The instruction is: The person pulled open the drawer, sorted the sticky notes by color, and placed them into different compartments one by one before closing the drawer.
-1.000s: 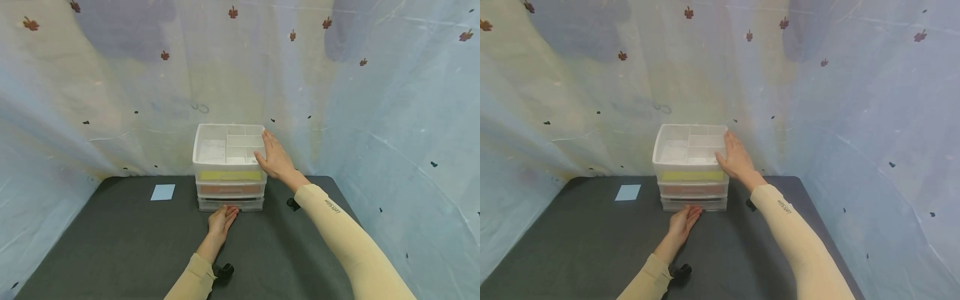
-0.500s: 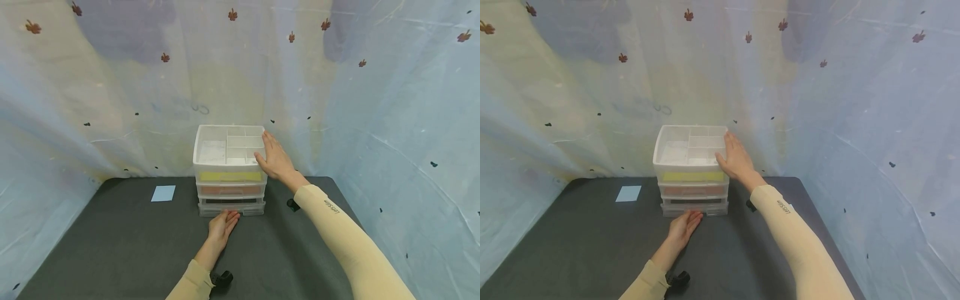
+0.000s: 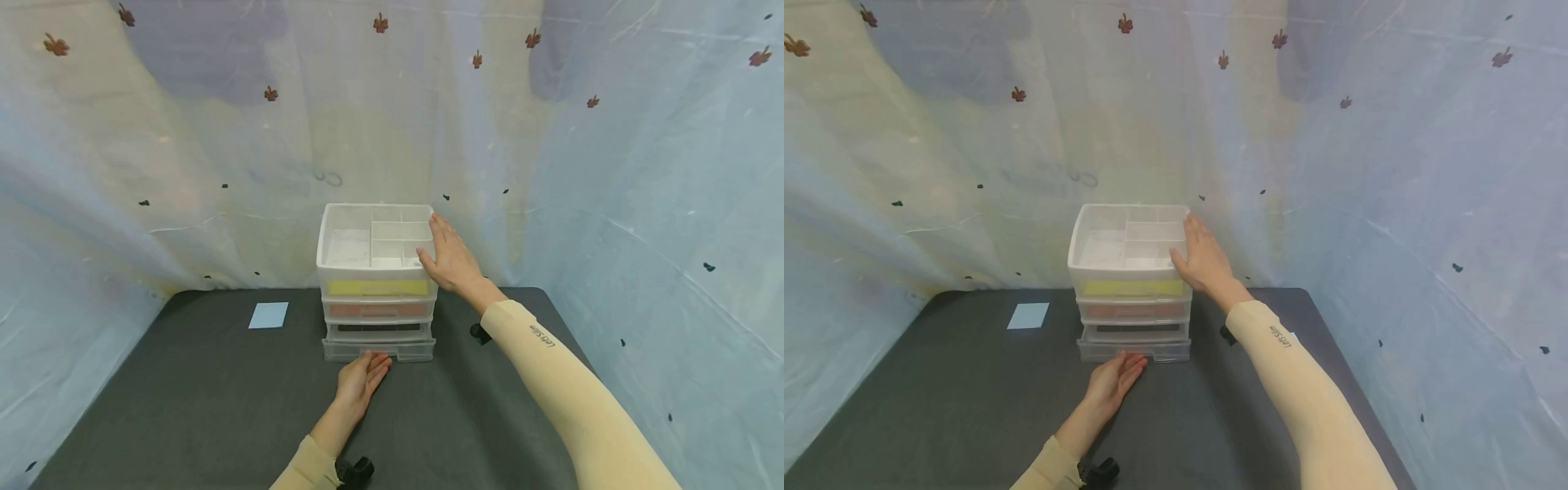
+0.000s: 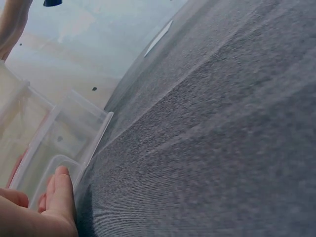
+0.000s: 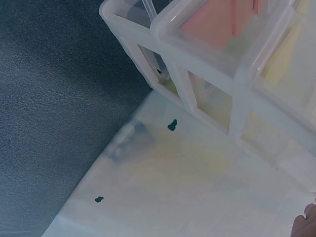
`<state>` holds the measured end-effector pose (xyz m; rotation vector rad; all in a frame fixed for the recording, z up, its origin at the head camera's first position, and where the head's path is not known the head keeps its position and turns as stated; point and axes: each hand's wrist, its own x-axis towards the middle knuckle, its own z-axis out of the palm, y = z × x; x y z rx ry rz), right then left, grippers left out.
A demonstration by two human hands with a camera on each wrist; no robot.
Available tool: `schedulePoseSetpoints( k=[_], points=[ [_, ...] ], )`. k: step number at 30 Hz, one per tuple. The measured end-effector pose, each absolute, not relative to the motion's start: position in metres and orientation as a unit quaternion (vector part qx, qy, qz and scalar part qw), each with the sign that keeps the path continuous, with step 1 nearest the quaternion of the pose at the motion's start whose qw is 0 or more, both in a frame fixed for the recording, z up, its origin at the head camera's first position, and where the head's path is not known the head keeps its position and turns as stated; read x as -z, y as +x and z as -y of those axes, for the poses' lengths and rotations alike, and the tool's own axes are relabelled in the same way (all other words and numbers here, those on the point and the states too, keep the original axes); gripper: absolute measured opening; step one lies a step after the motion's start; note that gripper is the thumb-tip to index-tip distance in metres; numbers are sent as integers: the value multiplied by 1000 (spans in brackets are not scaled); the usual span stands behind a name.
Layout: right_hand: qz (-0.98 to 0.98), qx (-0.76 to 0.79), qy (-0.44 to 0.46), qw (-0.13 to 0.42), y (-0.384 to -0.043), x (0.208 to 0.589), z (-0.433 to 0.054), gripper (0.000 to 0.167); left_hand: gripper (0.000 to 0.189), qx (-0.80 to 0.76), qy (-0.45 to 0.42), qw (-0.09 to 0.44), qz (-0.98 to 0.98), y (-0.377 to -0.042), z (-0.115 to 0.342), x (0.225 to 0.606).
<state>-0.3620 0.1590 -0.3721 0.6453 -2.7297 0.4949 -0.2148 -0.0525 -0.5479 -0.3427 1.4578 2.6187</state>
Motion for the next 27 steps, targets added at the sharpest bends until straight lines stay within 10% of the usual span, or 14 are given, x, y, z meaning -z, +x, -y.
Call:
schedulePoseSetpoints(
  k=[27],
  points=[
    [948,-173,224,146,-362,372,-160,78,47,-870,-78,113,-473,-176,61,549]
  ],
)
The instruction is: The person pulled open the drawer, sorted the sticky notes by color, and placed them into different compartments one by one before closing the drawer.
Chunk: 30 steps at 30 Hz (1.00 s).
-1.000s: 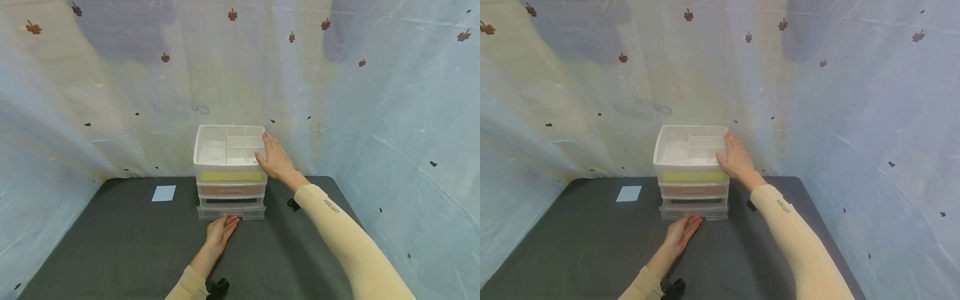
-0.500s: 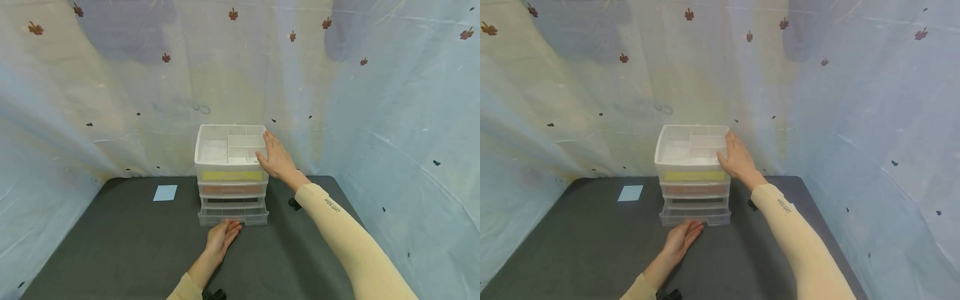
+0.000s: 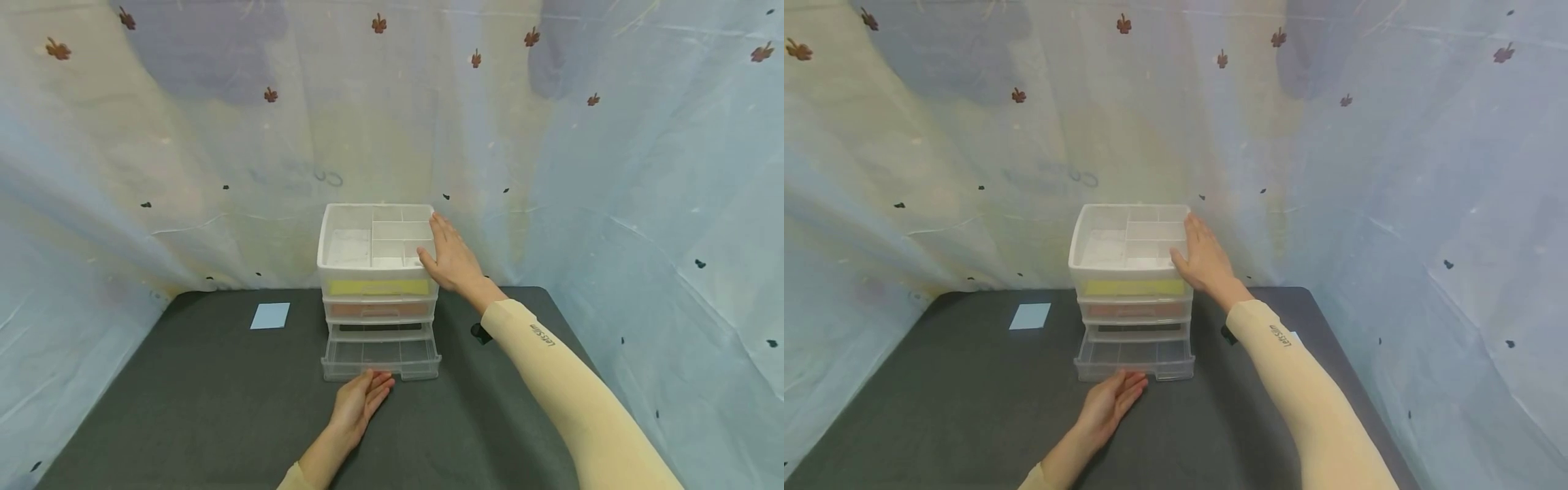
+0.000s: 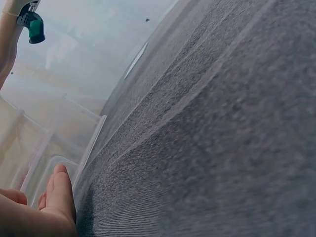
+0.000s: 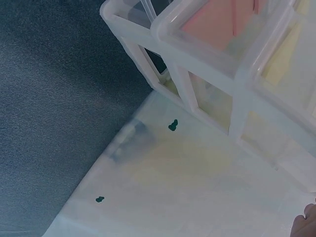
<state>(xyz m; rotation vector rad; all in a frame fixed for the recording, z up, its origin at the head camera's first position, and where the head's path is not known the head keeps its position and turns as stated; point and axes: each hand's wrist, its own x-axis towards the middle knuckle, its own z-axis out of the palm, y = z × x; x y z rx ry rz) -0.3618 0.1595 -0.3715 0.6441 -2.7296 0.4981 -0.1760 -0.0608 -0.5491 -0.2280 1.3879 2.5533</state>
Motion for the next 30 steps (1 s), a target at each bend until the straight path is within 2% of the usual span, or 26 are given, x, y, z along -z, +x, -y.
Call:
schedulePoseSetpoints(
  k=[30],
  points=[
    [950,-172,219,139,-358,371,-157,78,52,-859,-65,131,-490,-157,68,556]
  ],
)
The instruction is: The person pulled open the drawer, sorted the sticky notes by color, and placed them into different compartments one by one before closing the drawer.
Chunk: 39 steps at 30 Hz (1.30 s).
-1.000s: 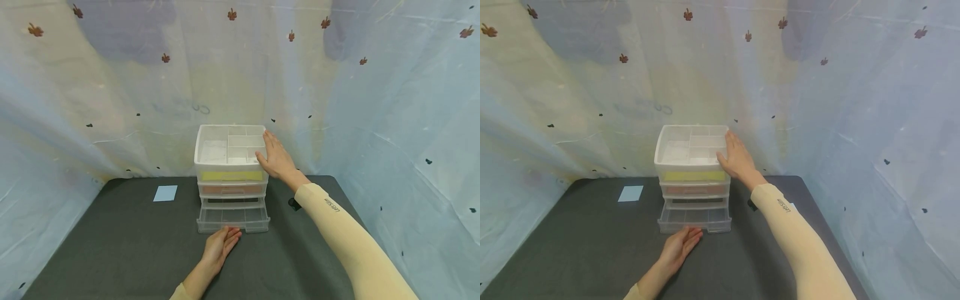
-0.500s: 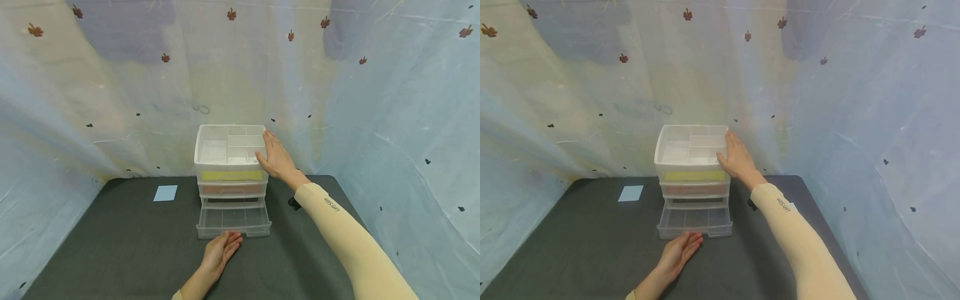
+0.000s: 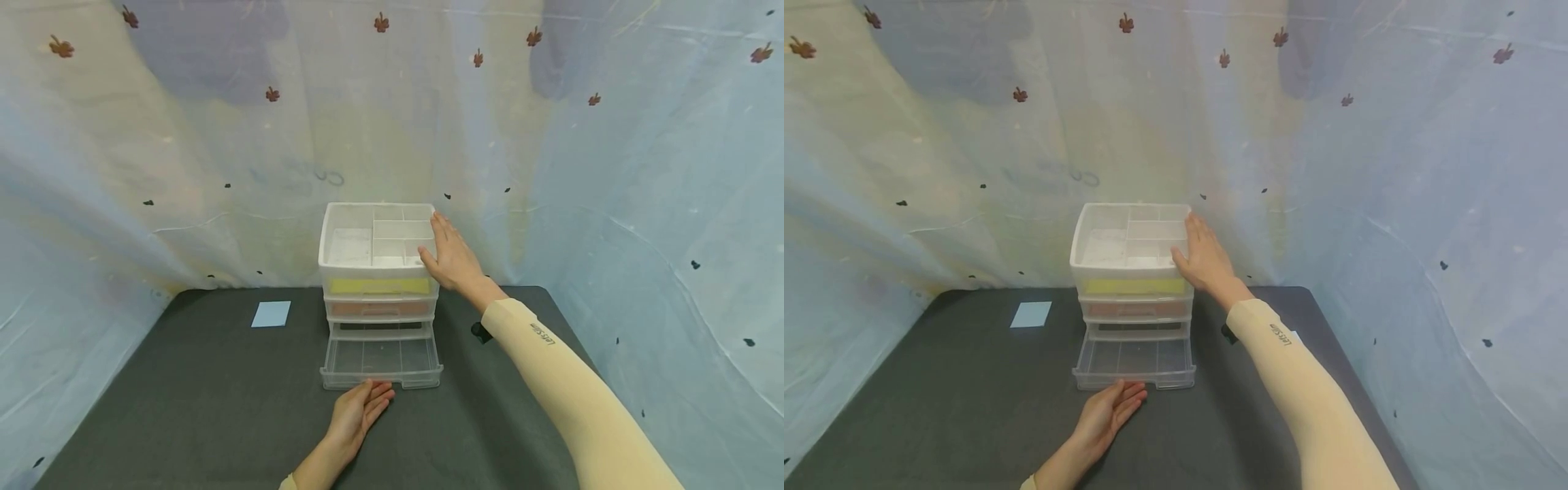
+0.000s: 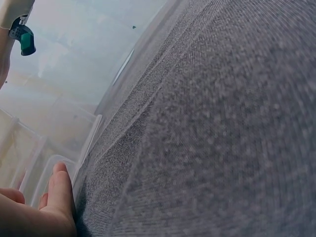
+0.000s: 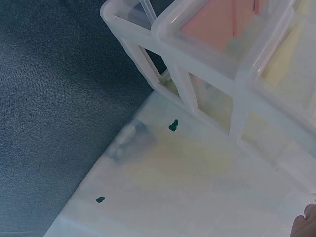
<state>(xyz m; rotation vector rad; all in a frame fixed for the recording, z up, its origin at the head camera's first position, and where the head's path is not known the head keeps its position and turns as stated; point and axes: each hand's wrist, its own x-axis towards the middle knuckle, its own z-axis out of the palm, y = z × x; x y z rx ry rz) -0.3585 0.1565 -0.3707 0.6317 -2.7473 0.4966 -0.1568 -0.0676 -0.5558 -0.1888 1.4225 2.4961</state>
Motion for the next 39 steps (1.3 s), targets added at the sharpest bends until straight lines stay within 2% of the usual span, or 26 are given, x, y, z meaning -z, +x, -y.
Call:
schedulePoseSetpoints(
  k=[6,13,19,30,39],
  points=[
    [950,-172,220,142,-359,372,-158,78,56,-853,-63,138,-499,-157,70,556],
    [950,-168,219,143,-360,373,-158,77,65,-831,-32,170,-529,-154,75,553],
    [951,-168,219,142,-359,372,-157,77,65,-791,-11,178,-586,-151,79,550],
    [951,-165,220,141,-359,373,-157,78,54,-721,43,114,-682,-141,83,536],
    [950,-169,217,145,-360,372,-157,77,31,-679,114,8,-725,-145,91,515]
  ],
)
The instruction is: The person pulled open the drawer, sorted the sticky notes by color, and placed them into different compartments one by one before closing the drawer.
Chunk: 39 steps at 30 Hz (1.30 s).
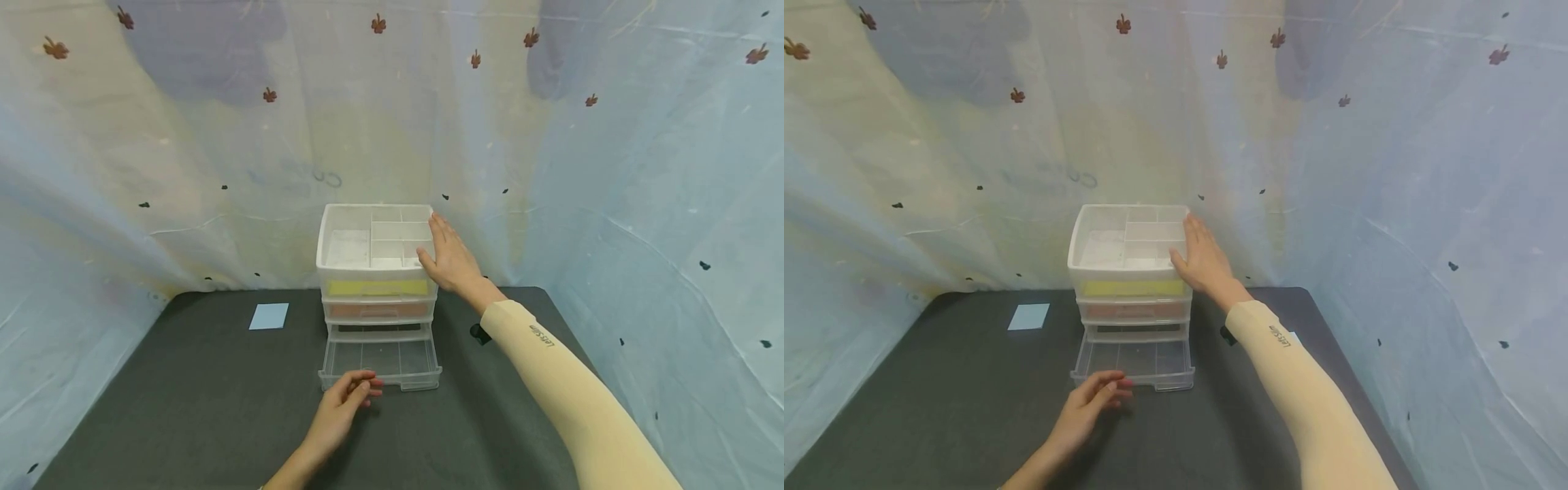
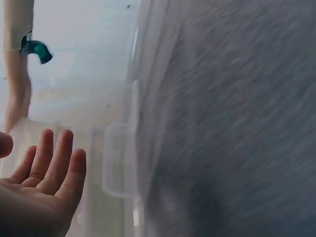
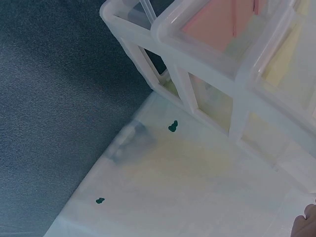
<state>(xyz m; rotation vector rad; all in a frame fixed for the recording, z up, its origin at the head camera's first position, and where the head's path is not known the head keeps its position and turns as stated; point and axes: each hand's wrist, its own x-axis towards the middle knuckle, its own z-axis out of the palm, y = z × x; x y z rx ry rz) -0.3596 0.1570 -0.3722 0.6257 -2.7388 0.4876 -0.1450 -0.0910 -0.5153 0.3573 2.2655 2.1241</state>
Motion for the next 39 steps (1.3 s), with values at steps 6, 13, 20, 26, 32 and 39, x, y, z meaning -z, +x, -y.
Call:
schedulePoseSetpoints(
  k=[6,13,20,26,32,39],
  points=[
    [951,-167,216,144,-360,373,-159,76,27,-671,130,-32,-730,-158,103,499],
    [951,-169,215,146,-360,374,-161,77,29,-648,146,-96,-741,-181,122,480],
    [950,-175,216,145,-359,374,-161,77,33,-628,124,-129,-757,-211,144,467],
    [950,-174,217,140,-359,373,-160,77,35,-598,106,-144,-782,-231,167,465],
    [950,-171,219,139,-359,372,-159,77,37,-547,64,-161,-819,-254,193,472],
    [950,-171,221,138,-361,372,-158,77,42,-501,29,-167,-849,-278,223,490]
  ],
)
